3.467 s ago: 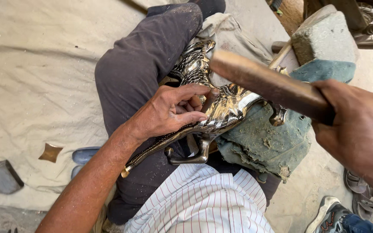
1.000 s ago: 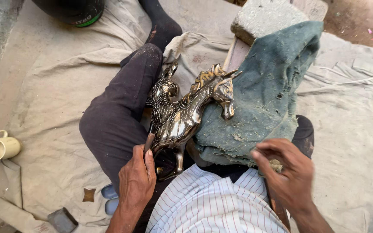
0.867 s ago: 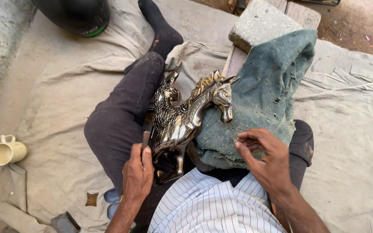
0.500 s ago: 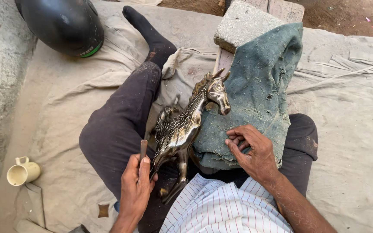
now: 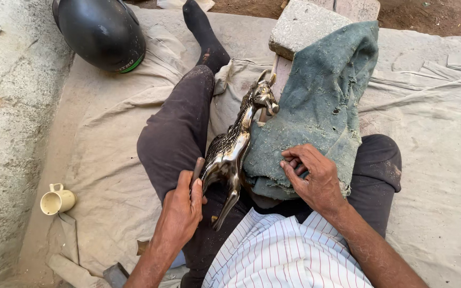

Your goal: The person sits on the ground with a brass horse figurine resting on their lap and a cloth pad. They hold a punch against the figurine's surface and strike it with a wooden mallet, repositioning the punch repeatedly to work the patterned decoration along the body, mane and legs.

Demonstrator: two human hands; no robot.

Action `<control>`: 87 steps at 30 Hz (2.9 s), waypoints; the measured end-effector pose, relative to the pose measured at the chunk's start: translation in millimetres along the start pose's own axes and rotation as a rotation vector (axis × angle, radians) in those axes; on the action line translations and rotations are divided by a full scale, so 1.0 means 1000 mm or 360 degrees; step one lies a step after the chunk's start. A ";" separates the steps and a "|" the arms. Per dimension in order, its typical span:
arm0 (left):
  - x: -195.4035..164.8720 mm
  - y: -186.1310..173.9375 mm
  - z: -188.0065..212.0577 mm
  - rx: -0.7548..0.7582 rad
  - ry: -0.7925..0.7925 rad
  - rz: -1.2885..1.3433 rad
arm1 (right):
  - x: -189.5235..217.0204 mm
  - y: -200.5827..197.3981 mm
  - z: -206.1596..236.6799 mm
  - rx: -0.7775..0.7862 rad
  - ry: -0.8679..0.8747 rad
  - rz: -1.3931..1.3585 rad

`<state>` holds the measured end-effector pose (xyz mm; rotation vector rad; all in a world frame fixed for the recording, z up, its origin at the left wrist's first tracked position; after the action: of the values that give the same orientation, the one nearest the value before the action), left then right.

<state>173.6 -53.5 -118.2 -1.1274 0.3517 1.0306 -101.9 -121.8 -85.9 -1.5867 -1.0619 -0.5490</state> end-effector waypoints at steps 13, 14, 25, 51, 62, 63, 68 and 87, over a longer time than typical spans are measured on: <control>-0.003 0.008 0.016 -0.0159 0.0316 -0.0040 | 0.004 -0.001 0.001 -0.0002 -0.0012 0.0039; -0.002 0.009 0.016 -0.0133 0.0293 -0.0030 | 0.005 -0.002 0.002 0.0005 -0.0013 0.0054; -0.013 -0.016 0.008 -0.0162 0.0185 -0.0334 | -0.066 -0.113 0.100 -0.0794 0.0678 -0.0393; -0.126 0.010 -0.043 0.0263 0.0674 0.0507 | -0.178 -0.104 0.219 -0.0680 0.1810 -0.1519; -0.143 0.019 -0.049 0.0279 0.0792 0.0244 | -0.126 -0.156 0.151 -0.0784 0.0955 -0.1331; -0.144 0.020 -0.048 0.0293 0.0792 0.0238 | -0.120 -0.149 0.140 -0.0655 0.0989 -0.1304; -0.145 0.024 -0.052 0.0329 0.0723 0.0150 | -0.118 -0.112 0.081 -0.0512 0.1397 -0.1720; -0.172 0.038 -0.041 0.0379 0.0990 -0.0287 | -0.022 -0.078 -0.023 0.0190 0.0824 0.0146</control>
<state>63.4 -172.2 -37.4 -1.2176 0.8280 0.4444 -174.9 -151.0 -55.5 -1.2832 -0.6156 -0.7673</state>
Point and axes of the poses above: each hand's wrist, its own z-axis away from the middle knuckle, its own y-axis out of the palm, x = y × z, the point moved 10 cm from there along -z, towards the middle knuckle, and after that the axes turned 5 degrees about -x, right-handed, at the moved point
